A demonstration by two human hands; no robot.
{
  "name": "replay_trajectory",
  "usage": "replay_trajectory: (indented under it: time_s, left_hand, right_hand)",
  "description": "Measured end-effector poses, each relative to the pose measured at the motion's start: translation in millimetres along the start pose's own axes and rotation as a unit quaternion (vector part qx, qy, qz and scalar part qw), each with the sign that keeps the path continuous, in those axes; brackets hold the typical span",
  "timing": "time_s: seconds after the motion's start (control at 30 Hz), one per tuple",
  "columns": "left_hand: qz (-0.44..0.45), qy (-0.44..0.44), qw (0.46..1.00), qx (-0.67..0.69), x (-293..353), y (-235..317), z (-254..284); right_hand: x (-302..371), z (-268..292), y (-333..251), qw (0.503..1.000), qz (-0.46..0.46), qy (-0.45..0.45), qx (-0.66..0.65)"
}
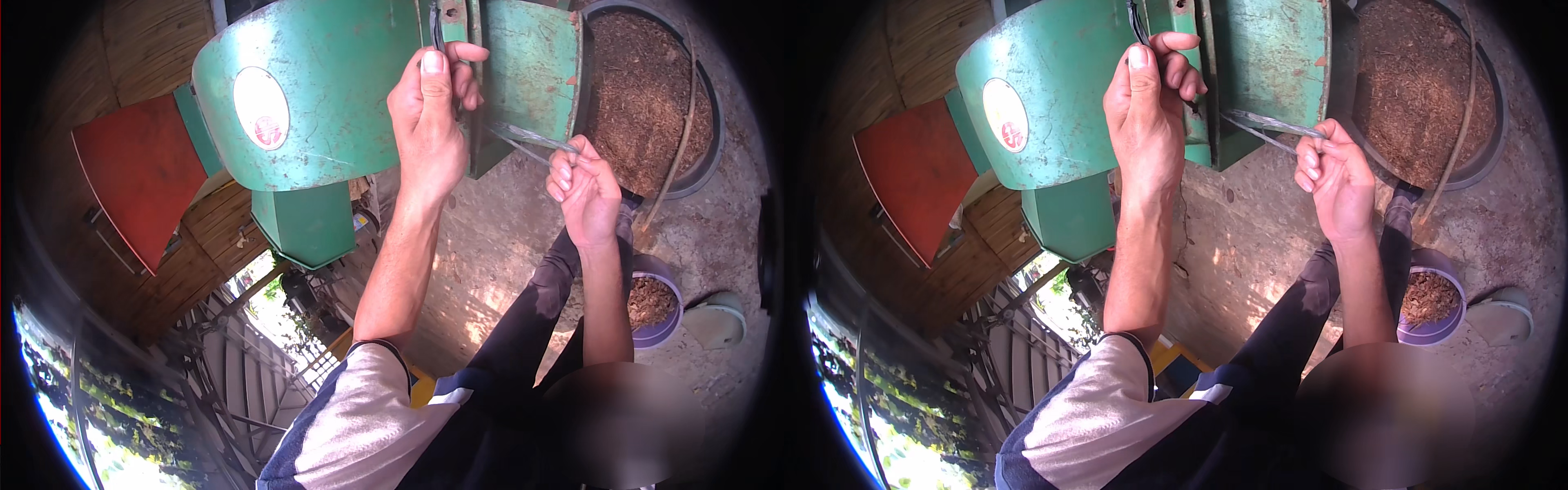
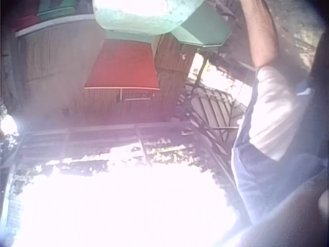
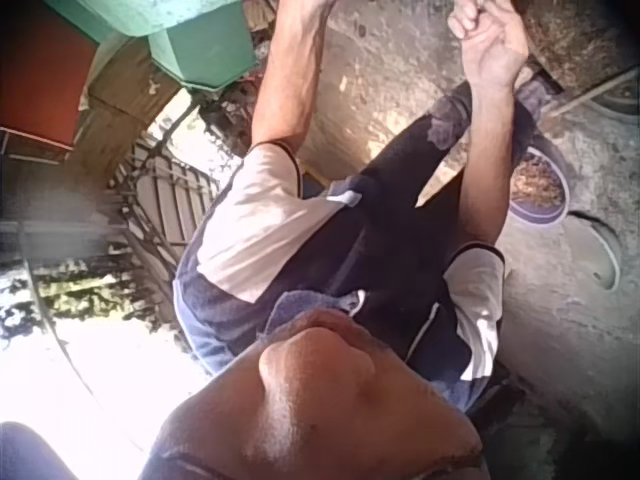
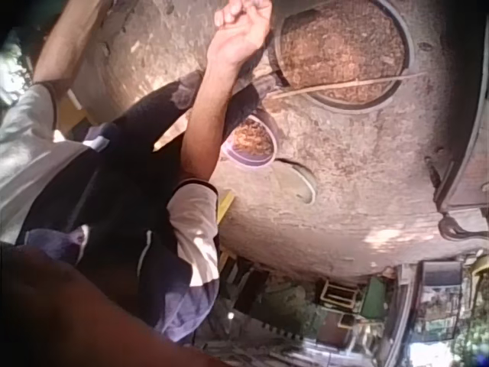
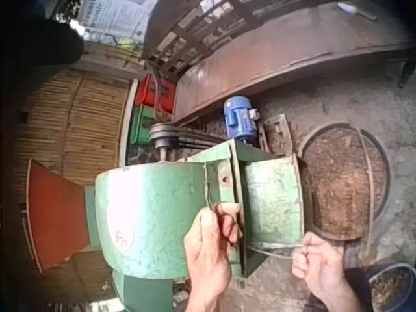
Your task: Fixing or adjusting a part on a wood chipper or similar green agricultural machine.
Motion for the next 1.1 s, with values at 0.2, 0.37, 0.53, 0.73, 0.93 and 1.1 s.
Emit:
replay_trajectory:
  time_s: [0.2,0.37,0.53,0.73,0.93,1.1]
  left_hand:
    - [-0.004,0.043,0.997,0.059,6.7,-5.7,18.2]
    - [-0.032,0.051,0.996,0.071,6.4,-8.6,22.9]
    - [-0.029,0.056,0.996,0.069,7.1,-6.8,24.2]
    - [-0.054,0.073,0.992,0.089,8.6,-6.7,25.2]
    - [-0.044,0.098,0.991,0.082,8.9,-7.7,25.3]
    - [-0.074,0.123,0.985,0.1,5.8,-4.1,25.3]
  right_hand:
    - [10.1,12.6,30.9,0.988,-0.011,-0.027,-0.154]
    - [22.5,17.7,50.9,0.981,0.033,0.022,-0.192]
    - [21.1,4.8,16.7,0.974,0.169,0.01,0.148]
    - [5.5,-26.2,-3.3,0.967,0.211,-0.015,0.14]
    - [-7.1,-26.0,8.9,0.983,0.148,-0.07,-0.083]
    - [-18.4,-31.9,5.9,0.977,0.206,-0.02,0.053]
Point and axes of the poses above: each hand's wrist, its own x-axis away from the middle knuckle, its own z-axis out of the back of the hand, y = z × x, the point moved 7 cm from there along -x, towards the middle knuckle, and after that the axes turned 11 degrees about -x, right-handed, at the moved point
